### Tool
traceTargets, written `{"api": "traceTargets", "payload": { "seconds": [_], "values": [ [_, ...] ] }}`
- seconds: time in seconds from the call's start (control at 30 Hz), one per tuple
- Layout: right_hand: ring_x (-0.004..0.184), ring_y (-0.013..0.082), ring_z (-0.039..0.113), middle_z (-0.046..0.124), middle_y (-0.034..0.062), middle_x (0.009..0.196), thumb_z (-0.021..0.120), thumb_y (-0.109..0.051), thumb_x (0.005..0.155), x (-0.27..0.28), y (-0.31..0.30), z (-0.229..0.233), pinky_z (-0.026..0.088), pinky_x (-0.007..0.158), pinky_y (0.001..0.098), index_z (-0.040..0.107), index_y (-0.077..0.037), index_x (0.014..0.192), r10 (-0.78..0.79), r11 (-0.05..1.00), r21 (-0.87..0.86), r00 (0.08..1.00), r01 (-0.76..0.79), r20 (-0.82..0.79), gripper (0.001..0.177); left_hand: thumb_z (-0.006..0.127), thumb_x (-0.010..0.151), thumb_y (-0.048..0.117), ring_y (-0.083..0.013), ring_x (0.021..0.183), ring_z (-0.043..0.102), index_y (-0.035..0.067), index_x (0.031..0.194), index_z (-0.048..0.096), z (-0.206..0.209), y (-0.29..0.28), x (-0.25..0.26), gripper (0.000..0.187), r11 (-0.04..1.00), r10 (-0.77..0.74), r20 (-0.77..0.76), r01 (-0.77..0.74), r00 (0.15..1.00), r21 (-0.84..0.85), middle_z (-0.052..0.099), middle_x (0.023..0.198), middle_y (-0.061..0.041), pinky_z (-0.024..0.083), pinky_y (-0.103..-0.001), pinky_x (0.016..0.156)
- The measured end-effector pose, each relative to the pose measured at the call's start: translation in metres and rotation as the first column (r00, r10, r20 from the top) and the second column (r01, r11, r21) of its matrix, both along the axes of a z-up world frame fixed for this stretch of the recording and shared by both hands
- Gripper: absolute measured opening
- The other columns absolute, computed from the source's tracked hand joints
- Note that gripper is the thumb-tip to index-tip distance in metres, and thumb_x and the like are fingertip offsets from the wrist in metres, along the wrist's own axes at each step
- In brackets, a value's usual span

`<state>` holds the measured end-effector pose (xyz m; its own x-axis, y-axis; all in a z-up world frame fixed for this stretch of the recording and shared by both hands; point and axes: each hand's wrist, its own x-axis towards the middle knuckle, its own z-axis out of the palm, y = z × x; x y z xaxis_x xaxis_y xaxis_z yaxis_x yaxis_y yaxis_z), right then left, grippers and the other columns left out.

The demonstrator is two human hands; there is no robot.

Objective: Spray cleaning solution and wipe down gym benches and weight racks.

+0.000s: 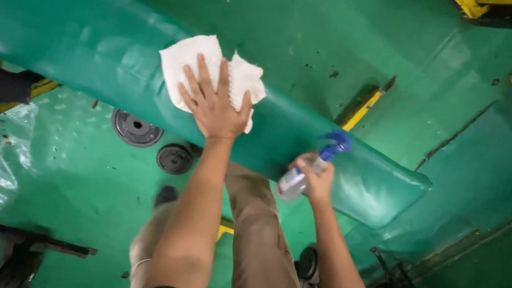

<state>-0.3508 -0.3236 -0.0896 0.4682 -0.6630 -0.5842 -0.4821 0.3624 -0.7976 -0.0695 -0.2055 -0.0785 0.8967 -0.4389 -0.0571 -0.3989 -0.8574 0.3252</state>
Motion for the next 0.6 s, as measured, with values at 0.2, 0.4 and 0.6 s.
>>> {"api": "traceTargets", "payload": {
  "seconds": [0.2, 0.4, 0.6],
  "values": [
    [0.077, 0.0305, 0.075, 0.073, 0.0184, 0.084, 0.072, -0.017, 0.082, 0.016, -0.031, -0.011, 0.063, 0.073, 0.0435, 0.065, 0.005, 0.093, 0.009, 0.920, 0.389, 0.996, -0.042, 0.087, 0.026, 0.057, 0.095, 0.061, -0.0487, 0.156, 0.013, 0.018, 0.159, 0.047, -0.001, -0.003, -0.001, 0.078, 0.998, 0.018, -0.034, -0.015, 0.999, 0.068, 0.020, 0.170, -0.018, 0.007, -0.067, 0.126],
    [0.073, 0.0332, 0.075, 0.071, 0.0187, 0.080, 0.067, -0.019, 0.081, 0.018, -0.033, -0.016, 0.063, 0.068, 0.0458, 0.065, 0.006, 0.090, 0.001, 0.897, 0.440, 0.996, -0.042, 0.093, 0.027, 0.056, 0.095, 0.060, -0.0484, 0.157, 0.012, 0.018, 0.160, 0.045, -0.002, -0.005, -0.004, 0.077, 0.996, 0.010, -0.038, -0.007, 0.999, 0.084, 0.018, 0.171, -0.017, 0.005, -0.066, 0.126],
    [0.068, 0.0324, 0.074, 0.070, 0.0188, 0.077, 0.067, -0.020, 0.083, 0.020, -0.029, -0.025, 0.062, 0.063, 0.0447, 0.065, 0.008, 0.089, -0.050, 0.928, 0.373, 0.996, 0.016, 0.080, 0.028, 0.055, 0.097, 0.051, -0.0457, 0.158, 0.010, 0.016, 0.162, 0.044, -0.002, 0.003, -0.009, 0.075, 0.998, -0.044, -0.050, 0.047, 0.998, 0.048, 0.020, 0.172, -0.009, 0.003, -0.065, 0.127]
  ]
}}
